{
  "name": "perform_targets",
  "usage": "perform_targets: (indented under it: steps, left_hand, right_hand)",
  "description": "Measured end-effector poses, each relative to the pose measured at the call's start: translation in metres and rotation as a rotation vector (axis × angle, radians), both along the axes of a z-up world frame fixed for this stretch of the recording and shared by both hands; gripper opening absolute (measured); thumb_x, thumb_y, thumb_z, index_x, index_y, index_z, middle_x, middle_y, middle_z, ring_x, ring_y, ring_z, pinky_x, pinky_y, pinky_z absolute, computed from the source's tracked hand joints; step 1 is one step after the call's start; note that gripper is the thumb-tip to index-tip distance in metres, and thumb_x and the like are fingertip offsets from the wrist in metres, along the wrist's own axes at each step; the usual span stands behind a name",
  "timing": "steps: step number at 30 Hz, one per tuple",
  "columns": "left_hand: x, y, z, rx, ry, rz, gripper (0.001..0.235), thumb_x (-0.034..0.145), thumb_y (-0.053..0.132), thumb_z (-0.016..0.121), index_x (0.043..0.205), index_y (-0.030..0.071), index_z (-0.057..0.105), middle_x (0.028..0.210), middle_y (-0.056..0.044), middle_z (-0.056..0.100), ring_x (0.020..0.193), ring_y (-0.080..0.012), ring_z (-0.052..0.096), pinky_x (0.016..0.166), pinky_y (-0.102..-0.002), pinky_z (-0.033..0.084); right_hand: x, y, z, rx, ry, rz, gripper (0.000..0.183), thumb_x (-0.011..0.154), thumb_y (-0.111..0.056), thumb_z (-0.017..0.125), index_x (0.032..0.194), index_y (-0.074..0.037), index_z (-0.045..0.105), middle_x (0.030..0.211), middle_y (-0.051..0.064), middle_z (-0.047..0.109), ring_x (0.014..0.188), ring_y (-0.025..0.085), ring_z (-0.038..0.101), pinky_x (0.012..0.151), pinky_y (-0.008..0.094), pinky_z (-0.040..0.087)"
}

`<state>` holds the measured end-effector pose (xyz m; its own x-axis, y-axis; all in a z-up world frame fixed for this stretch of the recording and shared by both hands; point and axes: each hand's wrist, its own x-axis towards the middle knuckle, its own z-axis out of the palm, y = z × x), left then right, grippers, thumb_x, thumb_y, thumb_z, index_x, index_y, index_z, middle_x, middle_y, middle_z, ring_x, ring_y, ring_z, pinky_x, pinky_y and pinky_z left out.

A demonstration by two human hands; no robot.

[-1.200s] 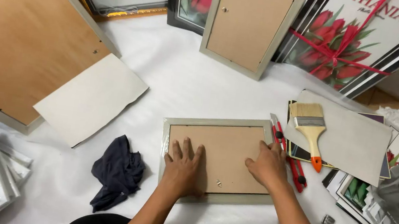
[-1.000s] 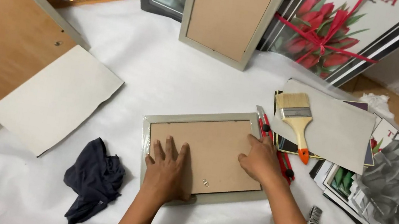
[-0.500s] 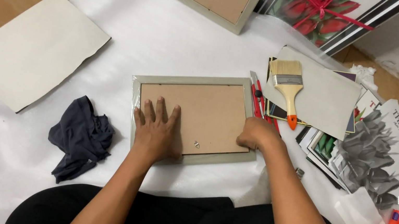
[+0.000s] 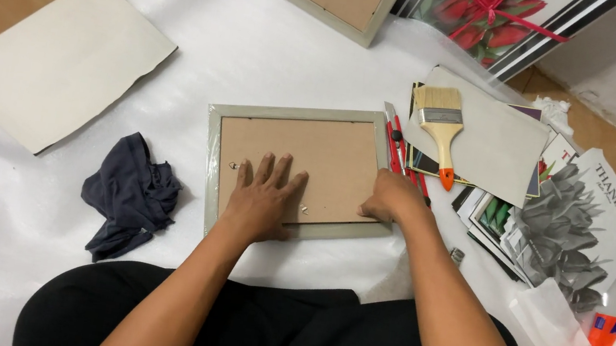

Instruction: Assembling a picture frame by cleaning the glass and securing the backing

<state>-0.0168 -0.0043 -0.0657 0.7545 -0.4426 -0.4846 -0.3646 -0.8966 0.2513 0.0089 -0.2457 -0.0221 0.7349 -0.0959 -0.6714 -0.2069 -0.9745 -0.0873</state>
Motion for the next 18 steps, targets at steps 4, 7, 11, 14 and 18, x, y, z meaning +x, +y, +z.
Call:
perform_targets:
  steps: [4, 7, 11, 14, 18]
  left_hand:
    - [0.006, 0.028, 0.001, 0.087, 0.044, 0.211, 0.127, 0.068, 0.035, 0.093, 0.165, 0.027, 0.011, 0.168, -0.024, 0.009, 0.154, -0.0495, 0.007, 0.12, -0.069, 0.006]
    - [0.009, 0.043, -0.015, 0.116, 0.066, 0.309, 0.127, 0.062, 0.038, 0.094, 0.163, 0.029, 0.018, 0.166, -0.027, 0.011, 0.148, -0.0583, 0.014, 0.116, -0.072, 0.015]
    - [0.019, 0.05, -0.005, 0.044, 0.09, 0.332, 0.116, 0.068, 0.035, 0.091, 0.163, 0.027, 0.024, 0.164, -0.027, 0.019, 0.144, -0.0591, 0.024, 0.115, -0.069, 0.019]
    - [0.023, 0.065, 0.027, -0.066, 0.051, 0.443, 0.098, 0.073, 0.018, 0.082, 0.159, 0.016, 0.034, 0.15, -0.03, 0.041, 0.132, -0.0556, 0.045, 0.107, -0.068, 0.035]
    - [0.03, 0.092, 0.003, -0.035, -0.071, 0.526, 0.078, 0.073, 0.006, 0.074, 0.148, 0.006, 0.052, 0.125, -0.033, 0.064, 0.111, -0.0528, 0.065, 0.088, -0.065, 0.052]
  right_hand:
    - [-0.002, -0.006, -0.023, -0.05, -0.011, 0.03, 0.074, 0.068, -0.031, 0.08, 0.133, 0.0, 0.062, 0.131, 0.027, 0.067, 0.126, 0.044, 0.062, 0.103, 0.057, 0.05]
    - [-0.009, 0.025, -0.004, -0.151, -0.098, 0.114, 0.082, 0.068, -0.035, 0.081, 0.143, -0.013, 0.057, 0.138, 0.029, 0.057, 0.123, 0.048, 0.062, 0.097, 0.062, 0.052]
    - [-0.033, 0.088, 0.041, 0.128, -0.116, 0.395, 0.079, 0.083, -0.026, 0.079, 0.154, -0.02, 0.046, 0.162, 0.03, 0.028, 0.149, 0.048, 0.03, 0.117, 0.062, 0.031]
    - [-0.043, 0.095, 0.002, 0.226, -0.221, 0.581, 0.063, 0.089, -0.023, 0.07, 0.149, -0.024, 0.051, 0.162, 0.024, 0.029, 0.148, 0.044, 0.033, 0.117, 0.061, 0.03]
    - [-0.047, 0.085, -0.036, 0.25, -0.419, 0.744, 0.053, 0.091, -0.022, 0.061, 0.144, -0.024, 0.057, 0.147, 0.022, 0.05, 0.136, 0.049, 0.049, 0.1, 0.056, 0.051]
